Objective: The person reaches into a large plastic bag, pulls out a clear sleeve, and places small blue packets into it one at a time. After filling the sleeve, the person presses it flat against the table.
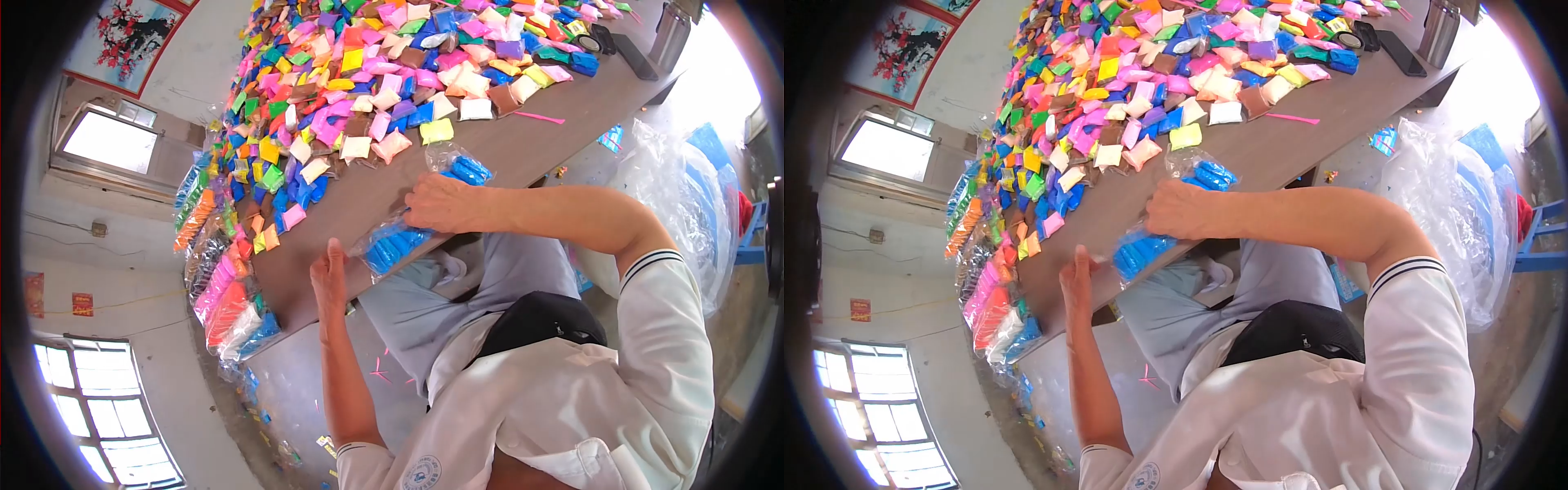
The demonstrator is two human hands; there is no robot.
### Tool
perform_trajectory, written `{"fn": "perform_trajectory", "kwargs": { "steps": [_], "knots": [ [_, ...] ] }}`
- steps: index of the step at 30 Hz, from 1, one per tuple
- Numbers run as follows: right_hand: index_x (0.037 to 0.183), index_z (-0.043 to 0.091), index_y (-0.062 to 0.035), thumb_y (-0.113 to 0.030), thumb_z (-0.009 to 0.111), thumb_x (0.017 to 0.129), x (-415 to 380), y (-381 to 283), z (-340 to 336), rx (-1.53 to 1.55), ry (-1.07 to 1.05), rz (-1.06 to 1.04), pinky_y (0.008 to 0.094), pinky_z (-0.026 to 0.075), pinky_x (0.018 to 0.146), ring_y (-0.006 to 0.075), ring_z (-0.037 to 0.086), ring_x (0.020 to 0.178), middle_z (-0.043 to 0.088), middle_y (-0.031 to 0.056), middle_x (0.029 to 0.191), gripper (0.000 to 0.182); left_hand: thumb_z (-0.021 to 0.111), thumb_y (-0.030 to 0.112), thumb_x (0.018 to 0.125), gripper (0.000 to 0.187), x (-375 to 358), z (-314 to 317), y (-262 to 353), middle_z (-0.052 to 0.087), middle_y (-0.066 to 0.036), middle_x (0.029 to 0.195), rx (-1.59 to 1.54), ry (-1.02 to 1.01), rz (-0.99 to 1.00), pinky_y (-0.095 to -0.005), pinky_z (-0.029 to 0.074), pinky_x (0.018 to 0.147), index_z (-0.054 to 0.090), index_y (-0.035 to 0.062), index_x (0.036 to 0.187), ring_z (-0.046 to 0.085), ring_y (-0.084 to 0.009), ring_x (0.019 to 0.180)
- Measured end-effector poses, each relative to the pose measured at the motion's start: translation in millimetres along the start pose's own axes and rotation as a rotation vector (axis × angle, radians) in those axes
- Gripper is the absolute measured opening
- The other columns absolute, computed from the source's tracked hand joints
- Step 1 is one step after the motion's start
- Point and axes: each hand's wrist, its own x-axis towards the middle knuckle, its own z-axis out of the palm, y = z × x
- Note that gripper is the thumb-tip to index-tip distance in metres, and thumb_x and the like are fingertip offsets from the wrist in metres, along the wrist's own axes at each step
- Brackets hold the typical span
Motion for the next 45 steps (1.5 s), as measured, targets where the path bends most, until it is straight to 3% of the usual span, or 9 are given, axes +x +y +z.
{"fn": "perform_trajectory", "kwargs": {
  "steps": [7, 19, 25, 31, 34, 43, 45],
  "knots": [
    [0.08, 0.065, -0.0147, -0.019, 0.062, 0.078, 1, -1, -5, 0.032, -0.086, 0.029, 0.036, 0.046, 0.073, 0.0212, 0.064, 0.082, 0.061, 0.0042, 0.081, 0.006, 0.052, 0.053, 0.096, 0.063, -4, 16, 4, 0.051, -0.015, 0.061, 0.107, -0.139, 0.029, -0.0396, 0.042, 0.062, 0.064, -0.0063, 0.078, 0.049, -0.0192, 0.063],
    [0.081, 0.065, -0.0123, -0.017, 0.061, 0.079, 2, -1, 0, 0.059, -0.06, 0.034, 0.0363, 0.049, 0.073, 0.0235, 0.064, 0.083, 0.062, 0.0058, 0.083, 0.007, 0.045, 0.065, 0.094, 0.077, -25, 10, -13, 0.062, -0.013, 0.066, 0.09, -0.07, -0.091, -0.0391, 0.045, 0.063, 0.067, -0.0062, 0.077, 0.056, -0.0218, 0.065],
    [0.082, 0.065, -0.0112, -0.018, 0.062, 0.078, 2, -1, -4, 0.054, -0.083, 0.048, 0.0363, 0.05, 0.073, 0.0246, 0.064, 0.083, 0.062, 0.0066, 0.082, 0.008, 0.054, 0.05, 0.096, 0.06, -26, 25, -4, 0.057, -0.006, 0.062, -0.147, -0.115, -0.116, -0.0328, 0.043, 0.061, 0.067, -0.0044, 0.077, 0.053, -0.0147, 0.065],
    [0.084, 0.065, -0.011, -0.015, 0.062, 0.077, 0, -2, -11, 0.062, -0.052, 0.04, 0.0363, 0.05, 0.075, 0.0244, 0.064, 0.083, 0.062, 0.0065, 0.084, 0.008, 0.055, 0.036, 0.098, 0.045, -32, 21, -17, 0.051, -0.002, 0.061, -0.069, -0.132, -0.104, -0.032, 0.039, 0.057, 0.062, 0.0, 0.071, 0.046, -0.0106, 0.062],
    [0.085, 0.064, -0.011, -0.015, 0.062, 0.077, -4, 0, -4, 0.042, 0.115, -0.005, 0.0362, 0.048, 0.078, 0.0236, 0.063, 0.085, 0.061, 0.0061, 0.085, 0.009, 0.055, 0.035, 0.098, 0.044, -33, 23, -23, 0.051, -0.003, 0.061, -0.114, -0.122, -0.095, -0.0347, 0.039, 0.056, 0.061, -0.0003, 0.071, 0.046, -0.0123, 0.061],
    [0.088, 0.065, -0.009, -0.013, 0.064, 0.077, -22, 12, -13, 0.279, 0.065, 0.124, 0.0382, 0.047, 0.084, 0.0248, 0.062, 0.09, 0.063, 0.0066, 0.085, 0.011, 0.053, 0.027, 0.099, 0.04, -45, 34, -9, 0.051, -0.019, 0.063, 0.078, 0.047, 0.056, -0.0426, 0.04, 0.058, 0.057, -0.0043, 0.075, 0.047, -0.0272, 0.057],
    [0.087, 0.065, -0.0071, -0.013, 0.064, 0.081, -33, 21, -19, 0.379, 0.255, 0.153, 0.0399, 0.048, 0.082, 0.0259, 0.063, 0.087, 0.064, 0.0079, 0.085, 0.009, 0.052, 0.023, 0.099, 0.038, -47, 38, -8, 0.048, -0.018, 0.062, 0.085, 0.1, 0.094, -0.0412, 0.038, 0.057, 0.054, -0.0051, 0.073, 0.043, -0.0247, 0.057]
  ]
}}
